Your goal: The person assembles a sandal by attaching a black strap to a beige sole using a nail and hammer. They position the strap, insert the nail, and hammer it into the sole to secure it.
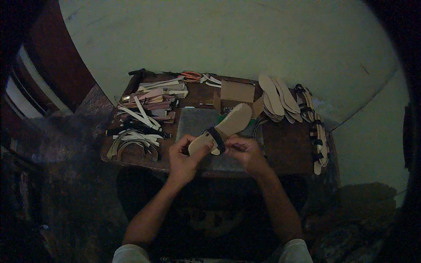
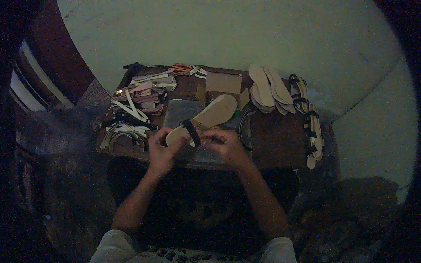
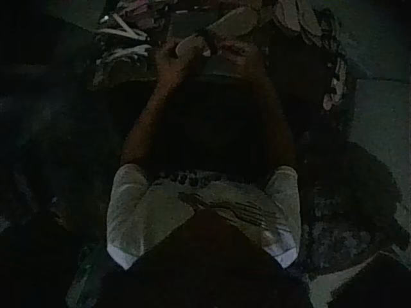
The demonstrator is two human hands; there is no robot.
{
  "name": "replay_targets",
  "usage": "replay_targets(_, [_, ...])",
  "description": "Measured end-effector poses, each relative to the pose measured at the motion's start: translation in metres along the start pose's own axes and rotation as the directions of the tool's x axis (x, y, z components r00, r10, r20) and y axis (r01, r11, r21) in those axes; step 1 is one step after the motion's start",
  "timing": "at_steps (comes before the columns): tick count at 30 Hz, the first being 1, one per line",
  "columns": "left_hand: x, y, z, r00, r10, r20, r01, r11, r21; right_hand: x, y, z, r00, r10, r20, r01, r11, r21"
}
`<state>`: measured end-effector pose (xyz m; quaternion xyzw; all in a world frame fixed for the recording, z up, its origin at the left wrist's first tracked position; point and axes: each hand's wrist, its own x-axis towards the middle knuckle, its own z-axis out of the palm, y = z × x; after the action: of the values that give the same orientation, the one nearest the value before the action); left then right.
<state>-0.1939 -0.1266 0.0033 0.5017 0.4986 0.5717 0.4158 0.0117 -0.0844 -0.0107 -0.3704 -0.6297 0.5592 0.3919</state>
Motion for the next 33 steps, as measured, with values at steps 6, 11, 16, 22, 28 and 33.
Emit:
replay_targets(6, [0.000,0.001,-0.001,0.999,-0.029,0.031,0.029,1.000,-0.010,-0.005,0.011,0.003,0.929,0.335,0.156,-0.368,0.801,0.472])
replay_targets(11, [-0.002,-0.002,-0.004,0.998,0.022,0.062,-0.023,1.000,0.018,-0.004,0.006,0.005,0.908,0.356,0.221,-0.418,0.749,0.515])
replay_targets(16, [-0.001,-0.006,-0.004,0.994,0.019,0.108,-0.022,0.999,0.028,-0.003,0.015,-0.005,0.899,0.342,0.273,-0.432,0.797,0.422])
replay_targets(22, [-0.002,-0.005,-0.002,0.993,-0.001,0.119,0.000,1.000,0.007,-0.003,0.014,-0.005,0.877,0.386,0.286,-0.478,0.755,0.448])
replay_targets(28, [-0.002,-0.008,-0.001,0.993,-0.024,0.115,0.021,0.999,0.027,-0.002,0.016,-0.005,0.877,0.392,0.278,-0.478,0.766,0.429])
replay_targets(33, [0.000,-0.006,-0.002,0.989,-0.048,0.138,0.042,0.998,0.042,-0.002,0.017,-0.004,0.877,0.421,0.230,-0.480,0.779,0.404])
